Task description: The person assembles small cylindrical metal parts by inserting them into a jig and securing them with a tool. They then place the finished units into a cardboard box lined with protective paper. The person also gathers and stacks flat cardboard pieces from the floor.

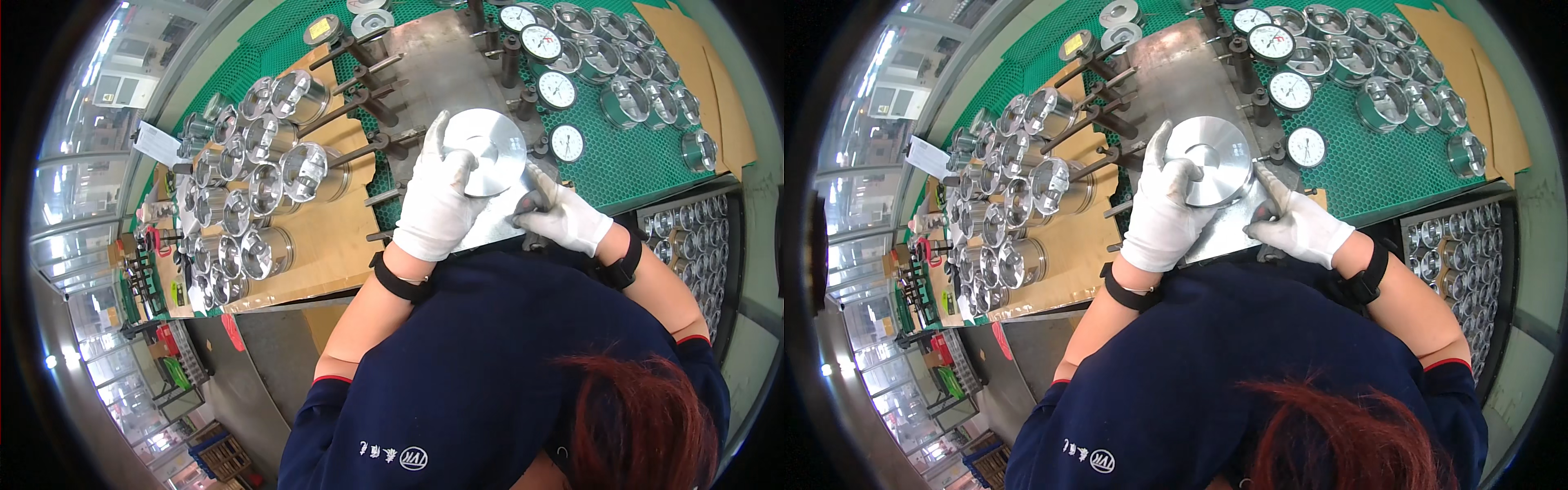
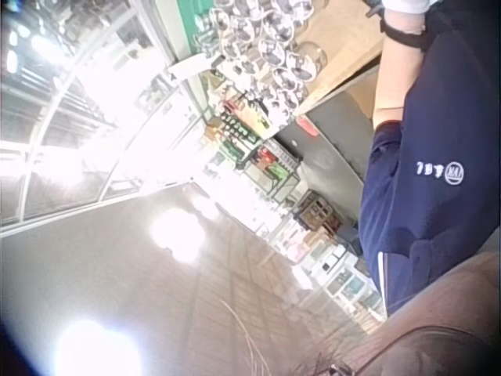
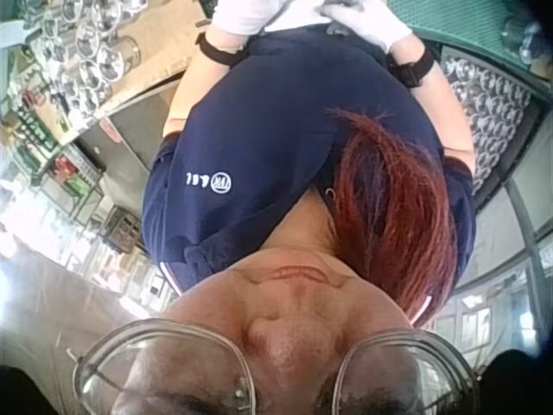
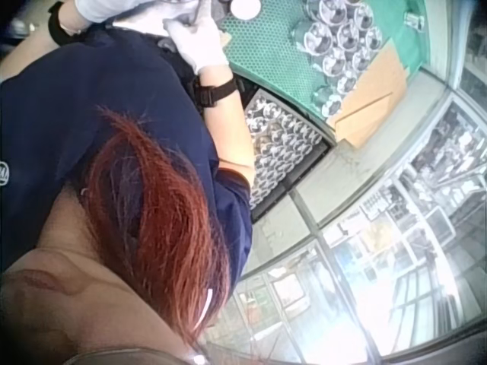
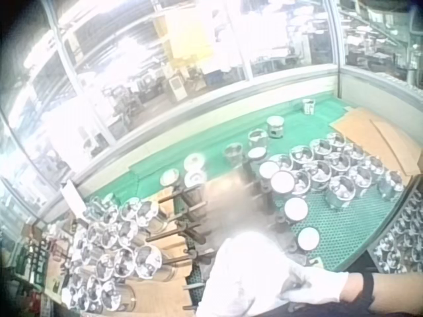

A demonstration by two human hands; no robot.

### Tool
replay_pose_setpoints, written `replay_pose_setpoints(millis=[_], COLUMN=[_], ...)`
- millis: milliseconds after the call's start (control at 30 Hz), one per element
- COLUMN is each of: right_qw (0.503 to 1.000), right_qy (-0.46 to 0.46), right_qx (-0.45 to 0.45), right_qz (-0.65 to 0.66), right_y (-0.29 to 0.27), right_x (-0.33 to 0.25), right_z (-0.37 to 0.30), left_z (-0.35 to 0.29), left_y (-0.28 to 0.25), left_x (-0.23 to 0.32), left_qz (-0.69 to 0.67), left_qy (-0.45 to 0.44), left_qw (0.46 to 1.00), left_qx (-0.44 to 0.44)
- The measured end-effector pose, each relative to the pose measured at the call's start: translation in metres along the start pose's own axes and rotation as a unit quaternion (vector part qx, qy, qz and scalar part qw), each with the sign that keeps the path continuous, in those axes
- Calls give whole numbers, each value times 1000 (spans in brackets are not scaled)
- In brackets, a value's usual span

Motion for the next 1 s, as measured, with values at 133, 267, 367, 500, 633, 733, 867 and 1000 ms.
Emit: replay_pose_setpoints(millis=[133,267,367,500,633,733,867,1000], right_qw=[1000,967,949,904,910,855,932,935], right_qy=[-7,-238,-280,-283,-194,-117,75,167], right_qx=[-19,86,116,91,277,466,301,212], right_qz=[-3,-43,84,308,240,196,188,228], right_y=[-1,-17,-51,-110,-183,-205,-190,-178], right_x=[-1,-28,-32,7,65,74,84,120], right_z=[-3,-21,-45,-73,-105,-97,-42,39], left_z=[0,7,7,21,-12,-52,-66,-46], left_y=[-9,-27,-31,-64,-132,-144,-133,-125], left_x=[4,30,64,53,-38,-102,-138,-135], left_qz=[-8,-171,-501,-349,53,172,330,349], left_qy=[31,-49,-127,-13,-161,-169,-95,-116], left_qw=[999,983,846,935,966,965,938,925], left_qx=[19,-36,-132,62,198,106,-36,-95])
Point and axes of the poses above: each hand's wrist, its own z-axis towards the middle knuckle, its own y-axis out of the palm, x = y × z, the point moved 6 cm from there along z, towards the middle knuckle, and after that the axes turned 3 degrees about y, right-handed, at the moved point
